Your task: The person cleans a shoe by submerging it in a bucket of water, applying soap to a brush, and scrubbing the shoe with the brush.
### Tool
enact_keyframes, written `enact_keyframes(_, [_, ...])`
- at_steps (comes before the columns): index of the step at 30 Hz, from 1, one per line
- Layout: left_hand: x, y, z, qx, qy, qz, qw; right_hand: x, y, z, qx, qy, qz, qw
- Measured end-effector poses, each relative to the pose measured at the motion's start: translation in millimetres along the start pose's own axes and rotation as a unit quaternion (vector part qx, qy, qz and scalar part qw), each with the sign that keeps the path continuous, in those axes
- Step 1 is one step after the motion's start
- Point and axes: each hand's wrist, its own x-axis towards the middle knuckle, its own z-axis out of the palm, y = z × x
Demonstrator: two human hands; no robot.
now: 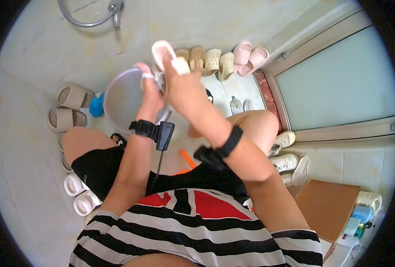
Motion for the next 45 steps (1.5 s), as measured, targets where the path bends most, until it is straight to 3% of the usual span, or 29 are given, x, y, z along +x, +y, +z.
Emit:
enact_keyframes(3, [-1.1,10.3,1.4,-0.007,0.023,0.035,0.999,-30.2,-11.3,-6.1,-0.04,-0.066,-0.01,0.997])
enact_keyframes(5, [0.0,-0.5,-4.3,0.001,-0.016,0.005,1.0,-40.0,0.8,3.9,0.01,-0.085,-0.005,0.996])
enact_keyframes(9, [-19.3,5.7,9.7,0.051,-0.043,0.021,0.998,14.5,8.3,1.2,0.006,-0.096,0.0,0.995])
enact_keyframes(11, [-11.8,1.6,3.1,0.041,0.081,0.014,0.996,-5.4,-1.0,-3.1,0.005,-0.116,-0.01,0.993])
enact_keyframes(12, [8.7,-9.9,-17.3,-0.025,0.054,0.039,0.997,-25.9,-6.7,-4.7,-0.001,-0.126,-0.02,0.992])
enact_keyframes(13, [4.2,1.1,-11.1,-0.027,0.056,0.043,0.997,-42.6,-10.5,-3.6,-0.015,-0.068,-0.038,0.997])
enact_keyframes(15, [-12.2,11.0,1.0,-0.016,-0.03,-0.01,0.999,-39.6,-10.2,-8.0,-0.04,-0.091,0.003,0.995])
enact_keyframes(16, [-17.5,4.8,0.9,0.078,0.005,-0.035,0.996,-26.6,-3.4,-5.9,-0.028,-0.095,0.014,0.995])
enact_keyframes(17, [-12.2,2.2,8.2,0.021,-0.03,-0.003,0.999,-2.5,5.0,-3.2,-0.016,-0.091,0.025,0.995])
enact_keyframes(20, [5.6,-15.7,-21.0,0.052,-0.016,0.059,0.997,0.2,-0.4,-4.6,0.012,-0.083,0.003,0.996])
enact_keyframes(22, [17.0,-15.4,-36.0,0.022,-0.025,0.059,0.998,-29.5,-12.9,-6.9,-0.036,-0.128,-0.012,0.991])
enact_keyframes(24, [13.1,-3.1,-23.2,-0.006,0.0,0.044,0.999,-42.4,-7.6,-0.3,-0.041,-0.085,-0.027,0.995])
enact_keyframes(27, [2.7,-19.4,-21.9,0.134,-0.066,0.06,0.987,5.0,-8.2,-3.4,-0.029,-0.069,0.016,0.997])
enact_keyframes(29, [-15.1,0.2,0.1,0.144,-0.046,0.075,0.986,22.0,0.6,4.0,0.013,-0.036,-0.02,0.999])
enact_keyframes(31, [-8.7,9.2,-6.8,0.048,-0.022,-0.003,0.999,4.1,-17.2,-1.2,-0.008,-0.077,0.02,0.997])
enact_keyframes(32, [-0.7,-4.9,-24.7,0.065,-0.069,0.066,0.993,-20.9,-18.5,-6.6,-0.011,-0.086,-0.01,0.996])
enact_keyframes(35, [-7.2,-2.5,-12.9,0.064,-0.08,0.048,0.994,-30.7,-18.3,-9.6,-0.038,-0.101,0.039,0.993])
enact_keyframes(37, [-23.3,5.3,3.3,0.207,-0.065,0.055,0.975,4.8,-3.2,-3.2,-0.022,-0.036,-0.005,0.999])
enact_keyframes(38, [-21.4,-1.9,-0.8,0.209,-0.068,0.055,0.974,24.0,10.7,8.6,0.023,-0.026,-0.028,0.999])
enact_keyframes(41, [6.5,-16.1,-25.5,0.107,-0.024,0.093,0.99,-7.0,-10.1,-5.8,0.005,-0.094,-0.004,0.996])
enact_keyframes(42, [2.7,-5.0,-16.7,0.043,-0.013,0.051,0.998,-22.4,-19.2,-10.6,-0.007,-0.122,0.005,0.992])
enact_keyframes(45, [-0.5,-8.4,-12.7,0.053,-0.021,0.055,0.997,-29.1,-10.6,-1.7,-0.04,-0.087,0.009,0.995])
